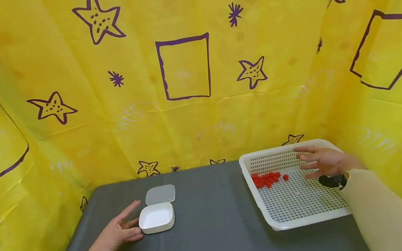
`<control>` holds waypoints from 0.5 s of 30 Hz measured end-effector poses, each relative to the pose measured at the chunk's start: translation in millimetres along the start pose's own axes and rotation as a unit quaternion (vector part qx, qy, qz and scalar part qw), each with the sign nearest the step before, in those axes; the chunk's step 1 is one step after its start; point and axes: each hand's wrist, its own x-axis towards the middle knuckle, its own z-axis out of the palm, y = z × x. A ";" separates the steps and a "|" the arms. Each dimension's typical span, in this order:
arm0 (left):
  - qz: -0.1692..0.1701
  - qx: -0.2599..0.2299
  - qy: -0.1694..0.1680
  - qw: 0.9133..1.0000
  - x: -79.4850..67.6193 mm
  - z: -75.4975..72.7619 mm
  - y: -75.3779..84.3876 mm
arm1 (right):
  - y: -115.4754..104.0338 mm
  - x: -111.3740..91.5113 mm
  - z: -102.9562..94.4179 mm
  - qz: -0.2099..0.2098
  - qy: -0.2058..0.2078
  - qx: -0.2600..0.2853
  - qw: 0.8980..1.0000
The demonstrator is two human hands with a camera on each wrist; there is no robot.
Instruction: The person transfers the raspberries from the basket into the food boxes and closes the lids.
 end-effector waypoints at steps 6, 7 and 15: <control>0.020 0.008 -0.013 1.000 5.3 -3.2 -13.1 | 20.4 14.6 2.6 0.036 0.005 0.001 0.999; 0.025 0.010 -0.017 0.999 6.0 -3.9 -14.9 | 22.5 16.5 3.5 0.040 0.007 -0.002 0.999; 0.007 0.043 0.018 0.999 15.4 -3.4 -22.5 | 36.1 31.6 10.0 0.065 0.062 -0.054 0.994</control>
